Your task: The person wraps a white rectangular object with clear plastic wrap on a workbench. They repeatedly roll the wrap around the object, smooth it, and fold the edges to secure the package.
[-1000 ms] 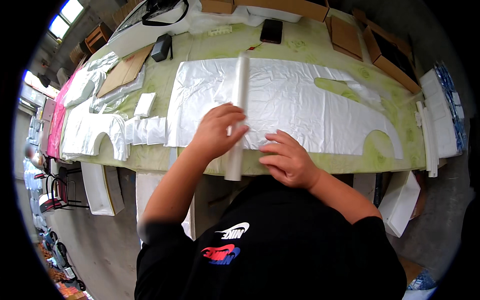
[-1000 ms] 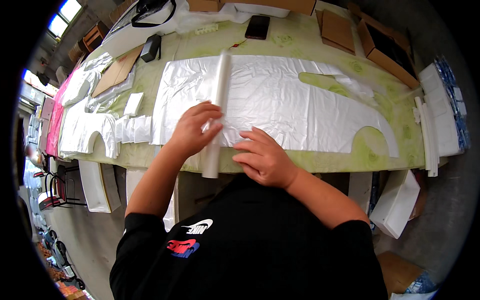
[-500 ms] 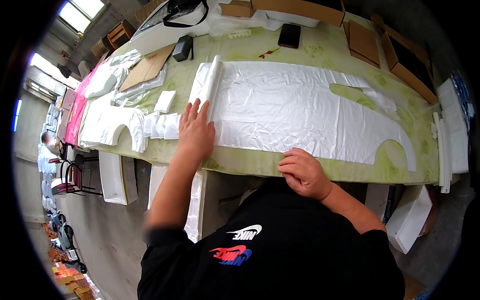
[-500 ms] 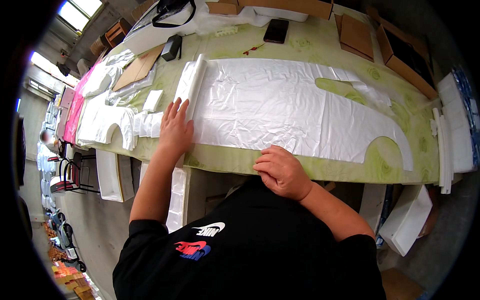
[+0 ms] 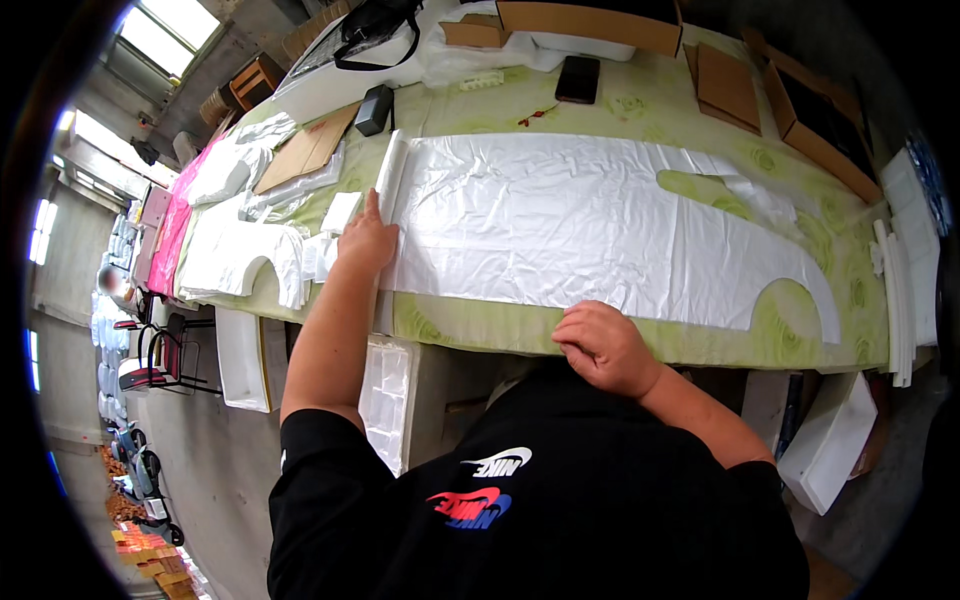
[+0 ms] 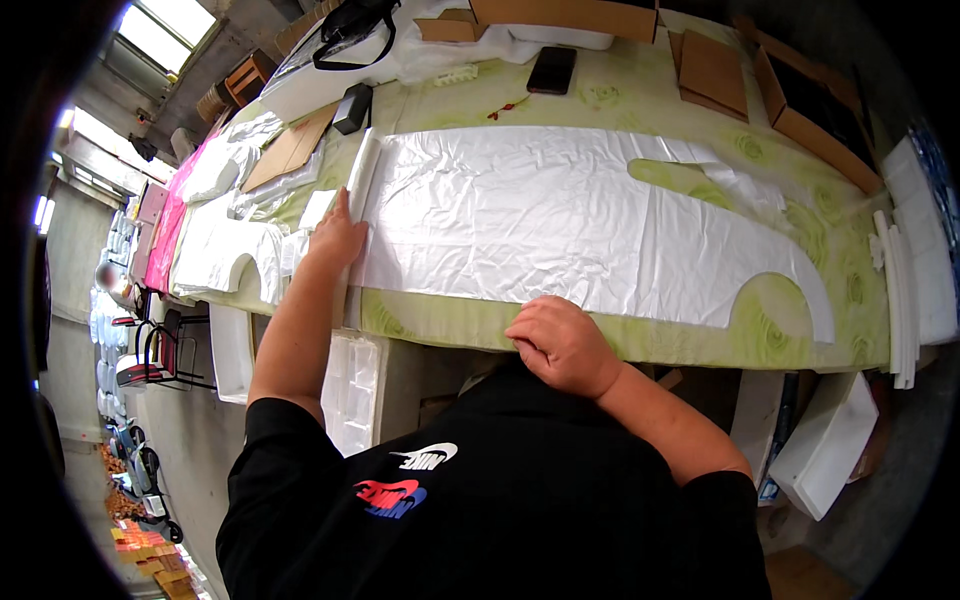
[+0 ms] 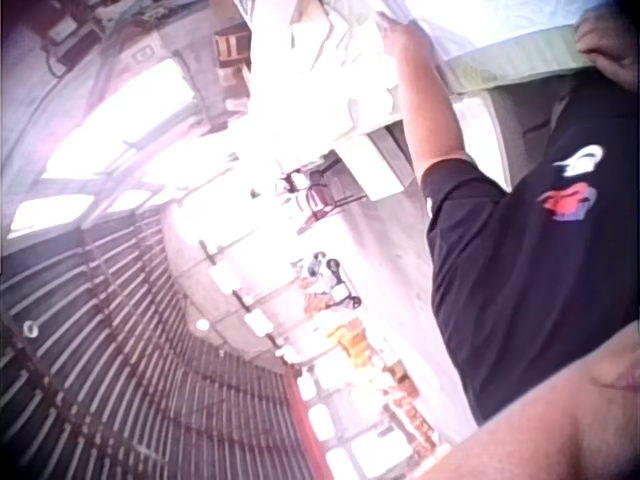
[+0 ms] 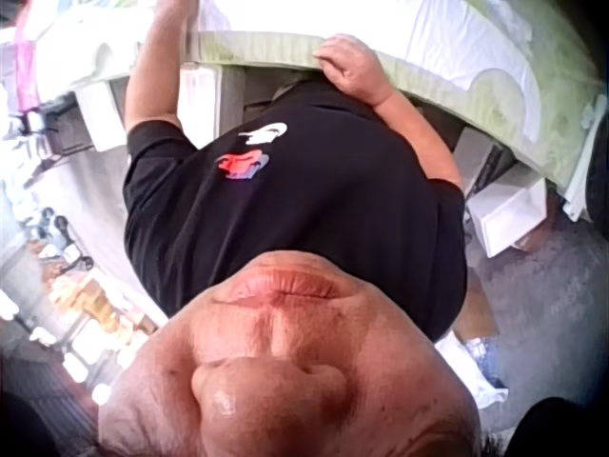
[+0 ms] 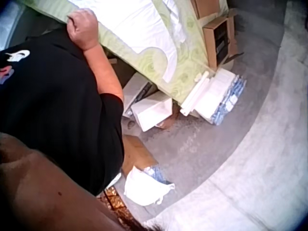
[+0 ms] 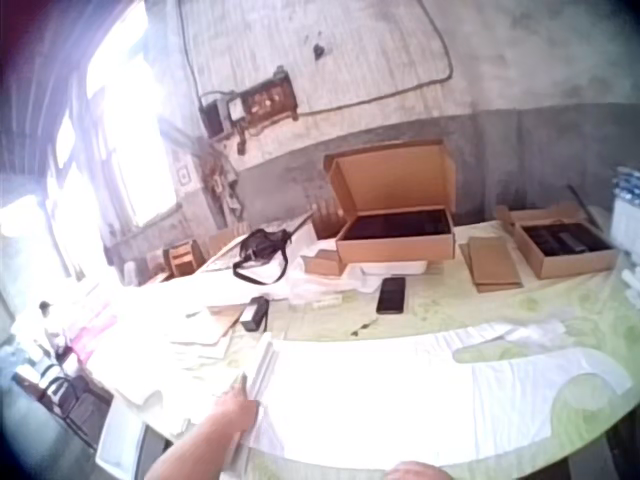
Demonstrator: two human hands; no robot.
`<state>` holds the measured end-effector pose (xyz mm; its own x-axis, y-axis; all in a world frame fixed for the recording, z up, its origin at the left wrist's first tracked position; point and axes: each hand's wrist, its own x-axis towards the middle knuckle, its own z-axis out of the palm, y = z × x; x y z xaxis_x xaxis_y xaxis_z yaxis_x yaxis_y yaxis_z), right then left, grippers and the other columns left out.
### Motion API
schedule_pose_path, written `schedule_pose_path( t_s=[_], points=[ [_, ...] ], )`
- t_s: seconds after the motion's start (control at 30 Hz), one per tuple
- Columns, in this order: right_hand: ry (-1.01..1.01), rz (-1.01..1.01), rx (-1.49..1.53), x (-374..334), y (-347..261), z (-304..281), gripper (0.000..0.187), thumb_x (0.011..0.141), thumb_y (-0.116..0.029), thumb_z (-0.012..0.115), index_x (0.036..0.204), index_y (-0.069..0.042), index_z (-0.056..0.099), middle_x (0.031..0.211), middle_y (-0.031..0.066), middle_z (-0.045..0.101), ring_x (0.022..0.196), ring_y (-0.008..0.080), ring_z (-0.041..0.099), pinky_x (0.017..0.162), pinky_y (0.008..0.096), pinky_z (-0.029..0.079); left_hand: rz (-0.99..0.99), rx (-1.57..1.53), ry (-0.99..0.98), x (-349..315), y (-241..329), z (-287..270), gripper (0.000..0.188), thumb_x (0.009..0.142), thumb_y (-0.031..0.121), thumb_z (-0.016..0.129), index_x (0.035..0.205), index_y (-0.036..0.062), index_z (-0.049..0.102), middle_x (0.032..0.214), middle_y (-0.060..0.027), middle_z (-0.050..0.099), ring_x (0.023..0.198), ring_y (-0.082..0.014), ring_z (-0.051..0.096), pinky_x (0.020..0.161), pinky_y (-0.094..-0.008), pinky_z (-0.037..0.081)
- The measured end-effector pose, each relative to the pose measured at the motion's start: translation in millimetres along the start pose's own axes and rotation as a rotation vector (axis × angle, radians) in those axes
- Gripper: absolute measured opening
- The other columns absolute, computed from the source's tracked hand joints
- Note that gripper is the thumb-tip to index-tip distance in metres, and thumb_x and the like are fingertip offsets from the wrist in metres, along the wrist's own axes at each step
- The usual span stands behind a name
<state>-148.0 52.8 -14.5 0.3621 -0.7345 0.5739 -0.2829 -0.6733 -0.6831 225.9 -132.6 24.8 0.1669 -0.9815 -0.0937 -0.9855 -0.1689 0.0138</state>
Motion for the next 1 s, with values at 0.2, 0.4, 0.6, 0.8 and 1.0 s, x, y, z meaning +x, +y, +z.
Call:
schedule_pose_path(
  t_s=[0.2,0.4,0.6,0.8,1.0],
  points=[
    [0.041,0.101,0.019,-6.4,3.1,-4.8,0.028,0.085,-0.004,0.072,0.112,-0.007,0.071,0.110,0.0113,0.071,0.106,0.0326,0.067,0.097,0.0419,0.054,0.156,-0.787,0.045,-18.8,42.6,-4.0,0.089,0.096,0.015,0.067,0.168,0.0137,0.015,0.125,-0.0198,0.066,0.101,-0.0266,0.067,0.090,-0.0377,0.053],
    [0.064,0.319,0.178,1.7,-12.2,-12.6,0.056,0.092,-0.017,0.074,0.145,-0.013,0.058,0.140,0.0184,0.056,0.127,0.0334,0.058,0.104,0.0396,0.050,0.258,-1.567,-0.202,-98.8,174.7,12.5,0.096,0.095,0.000,0.059,0.169,0.0249,0.002,0.130,-0.0119,0.053,0.091,-0.0197,0.061,0.076,-0.0361,0.056],
    [0.026,0.624,0.349,-1.0,-17.8,-30.2,0.076,0.092,-0.020,0.073,0.159,-0.011,0.040,0.151,0.0219,0.052,0.136,0.0350,0.054,0.113,0.0399,0.043,0.267,-1.755,-0.358,-124.3,242.9,40.1,0.091,0.095,0.006,0.063,0.168,0.0181,0.010,0.139,-0.0210,0.049,0.114,-0.0261,0.059,0.092,-0.0397,0.055],
    [-0.022,0.883,0.339,-38.9,-31.9,-73.9,0.081,0.091,-0.016,0.071,0.164,-0.014,0.034,0.154,0.0175,0.052,0.135,0.0271,0.055,0.112,0.0371,0.043,0.536,-1.169,0.074,-70.0,258.1,62.3,0.078,0.093,0.028,0.076,0.159,0.0073,0.040,0.164,-0.0342,0.026,0.156,-0.0426,0.026,0.124,-0.0443,0.029],
    [-0.093,1.000,0.293,-68.6,-60.1,-110.0,0.082,0.091,-0.013,0.071,0.164,-0.017,0.034,0.153,0.0161,0.053,0.132,0.0258,0.055,0.111,0.0377,0.043,0.398,-0.970,-0.358,-10.1,250.9,34.4,0.083,0.089,0.038,0.081,0.157,0.0071,0.045,0.148,-0.0222,0.056,0.135,-0.0327,0.055,0.111,-0.0412,0.045]
  ],
)
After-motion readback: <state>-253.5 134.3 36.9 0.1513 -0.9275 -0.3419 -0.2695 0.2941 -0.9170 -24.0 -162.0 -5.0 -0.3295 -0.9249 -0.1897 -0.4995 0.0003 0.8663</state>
